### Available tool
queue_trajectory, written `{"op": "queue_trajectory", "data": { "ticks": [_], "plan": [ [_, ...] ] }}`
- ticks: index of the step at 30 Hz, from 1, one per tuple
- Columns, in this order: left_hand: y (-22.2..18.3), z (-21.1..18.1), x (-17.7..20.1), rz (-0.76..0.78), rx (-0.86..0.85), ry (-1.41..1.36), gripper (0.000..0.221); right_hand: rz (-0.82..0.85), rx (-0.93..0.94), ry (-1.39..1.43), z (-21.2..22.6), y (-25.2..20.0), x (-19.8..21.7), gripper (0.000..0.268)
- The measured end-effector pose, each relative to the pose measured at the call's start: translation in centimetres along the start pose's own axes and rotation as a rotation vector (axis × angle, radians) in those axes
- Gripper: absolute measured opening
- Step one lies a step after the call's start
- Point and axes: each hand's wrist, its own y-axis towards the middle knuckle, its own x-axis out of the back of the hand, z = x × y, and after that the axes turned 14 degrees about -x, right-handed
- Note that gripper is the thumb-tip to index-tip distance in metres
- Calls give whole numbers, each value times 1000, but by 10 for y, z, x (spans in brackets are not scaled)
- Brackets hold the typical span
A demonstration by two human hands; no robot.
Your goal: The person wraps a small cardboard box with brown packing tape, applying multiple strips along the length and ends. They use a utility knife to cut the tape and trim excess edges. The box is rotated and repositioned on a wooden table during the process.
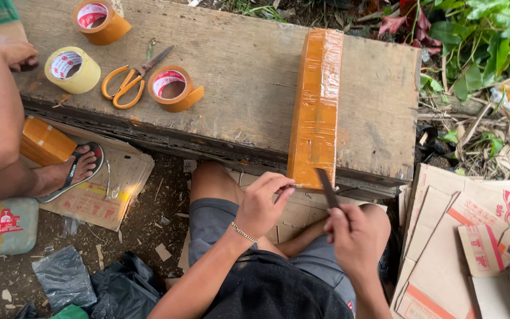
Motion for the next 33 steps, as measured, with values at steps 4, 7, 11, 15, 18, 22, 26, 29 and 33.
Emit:
{"op": "queue_trajectory", "data": {
  "ticks": [4, 7, 11, 15, 18, 22, 26, 29, 33],
  "plan": [
    [0, -4, -3, -31, 125, 64, 17, -63, 163, -228, 29, -4, -25, 20],
    [-4, -5, -8, -106, 116, 23, 19, -98, 283, -415, 54, 5, -36, 20],
    [-6, -3, -12, -161, 33, 133, 16, -42, 380, -526, 70, 18, -44, 23],
    [-9, -3, -12, -183, -43, 195, 12, -2, 367, -557, 70, 23, -48, 26],
    [-10, -4, -11, -175, -16, 176, 11, -28, 355, -580, 68, 22, -50, 27],
    [-10, -4, -12, -202, -17, 164, 12, -45, 362, -602, 69, 20, -50, 28],
    [-9, -4, -14, -214, 45, 105, 10, -68, 406, -613, 64, 17, -51, 29],
    [-9, -5, -13, -215, 17, 173, 9, -102, 448, -594, 53, 13, -50, 27],
    [-8, -6, -7, -193, -130, 327, 8, -139, 456, -601, 31, 8, -47, 23]
  ]
}}
